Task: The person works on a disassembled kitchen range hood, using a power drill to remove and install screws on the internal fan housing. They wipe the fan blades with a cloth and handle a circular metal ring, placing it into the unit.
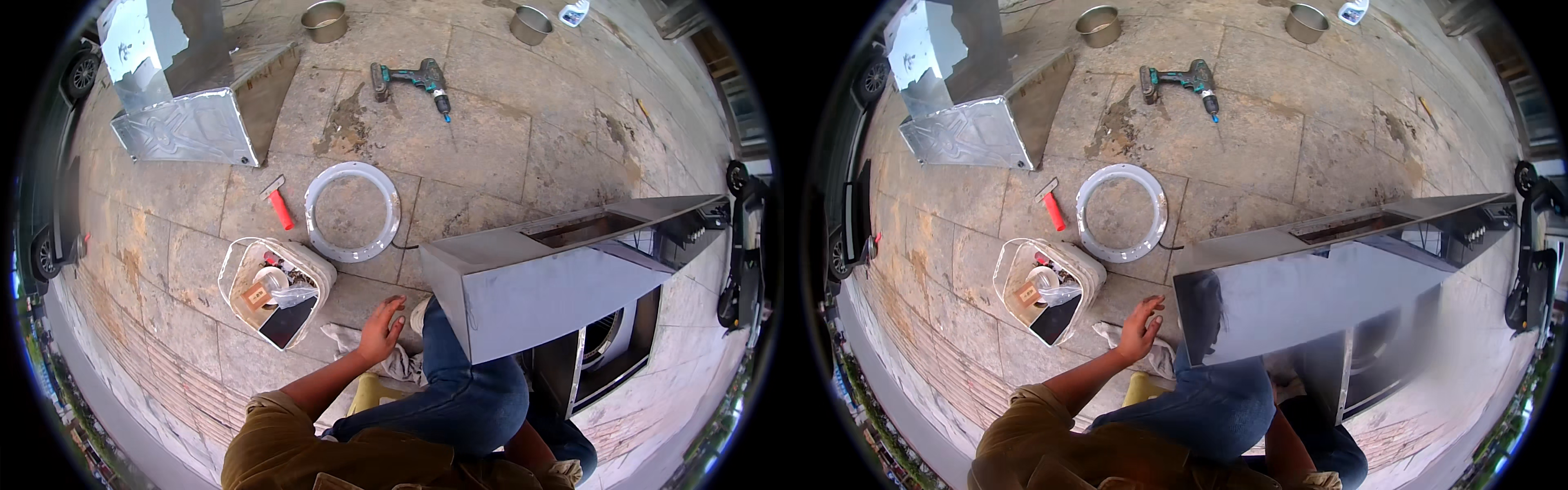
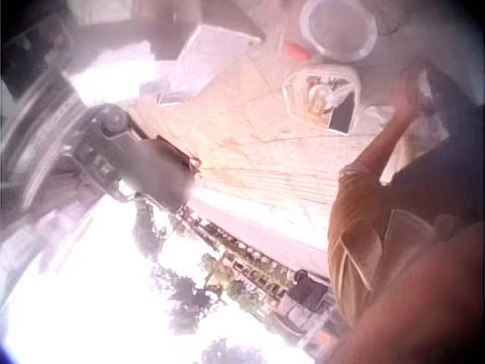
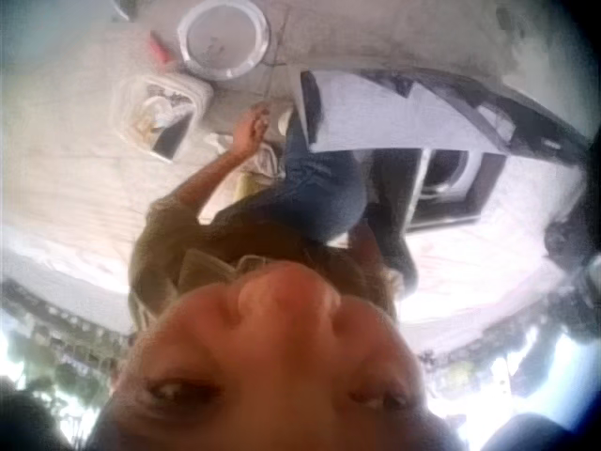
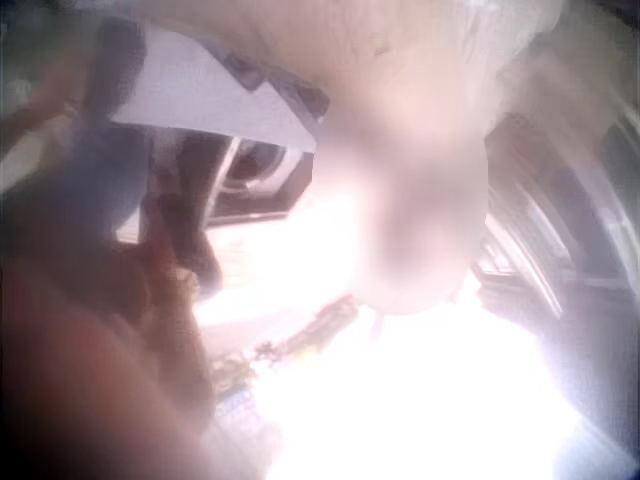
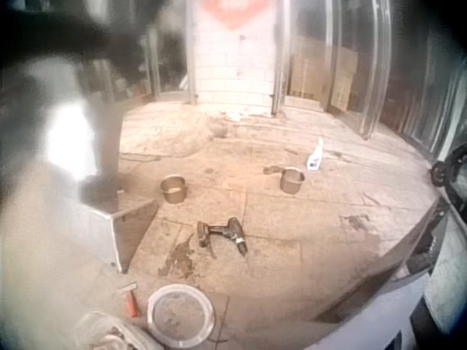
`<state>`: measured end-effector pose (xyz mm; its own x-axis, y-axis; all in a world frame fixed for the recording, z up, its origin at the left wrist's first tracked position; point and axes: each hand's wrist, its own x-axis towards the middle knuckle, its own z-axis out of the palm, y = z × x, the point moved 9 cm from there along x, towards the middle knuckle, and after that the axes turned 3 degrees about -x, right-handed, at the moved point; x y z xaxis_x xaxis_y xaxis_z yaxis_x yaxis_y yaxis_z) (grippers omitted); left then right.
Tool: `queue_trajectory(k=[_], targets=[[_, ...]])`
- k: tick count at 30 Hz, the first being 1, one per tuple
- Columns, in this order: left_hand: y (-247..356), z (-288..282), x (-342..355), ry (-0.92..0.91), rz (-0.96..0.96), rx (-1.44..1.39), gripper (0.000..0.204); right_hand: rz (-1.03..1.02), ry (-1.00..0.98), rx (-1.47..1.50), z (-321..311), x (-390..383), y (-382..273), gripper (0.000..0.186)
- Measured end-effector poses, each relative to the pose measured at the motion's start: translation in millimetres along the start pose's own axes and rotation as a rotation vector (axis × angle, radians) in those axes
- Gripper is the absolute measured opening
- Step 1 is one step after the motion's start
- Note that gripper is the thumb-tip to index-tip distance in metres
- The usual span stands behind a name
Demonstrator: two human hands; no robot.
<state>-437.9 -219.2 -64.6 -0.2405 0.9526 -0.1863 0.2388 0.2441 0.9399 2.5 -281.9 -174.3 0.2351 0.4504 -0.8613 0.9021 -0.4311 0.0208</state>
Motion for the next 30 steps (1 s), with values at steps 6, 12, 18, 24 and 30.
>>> queue_trajectory(k=[6,12,18,24,30], targets=[[29.9,0.4,-3.1,0.019,0.071,0.108,0.036,0.109,0.036,0.035,23.8,25.8,-10.2,0.088],[28.5,7.2,-6.6,-0.048,0.011,0.151,0.032,0.079,0.052,-0.049,39.7,38.3,-14.4,0.091],[9.0,-15.2,-35.4,0.030,-0.071,0.140,0.032,-0.304,0.095,-0.268,38.5,39.7,-34.2,0.073],[15.9,-44.3,-65.1,-0.089,0.044,0.375,0.029,-0.312,0.198,0.260,-5.0,-29.7,6.7,0.064],[9.0,-92.0,-119.3,0.002,0.116,0.474,0.028,-0.428,0.311,0.573,-39.8,-80.3,13.3,0.057]])
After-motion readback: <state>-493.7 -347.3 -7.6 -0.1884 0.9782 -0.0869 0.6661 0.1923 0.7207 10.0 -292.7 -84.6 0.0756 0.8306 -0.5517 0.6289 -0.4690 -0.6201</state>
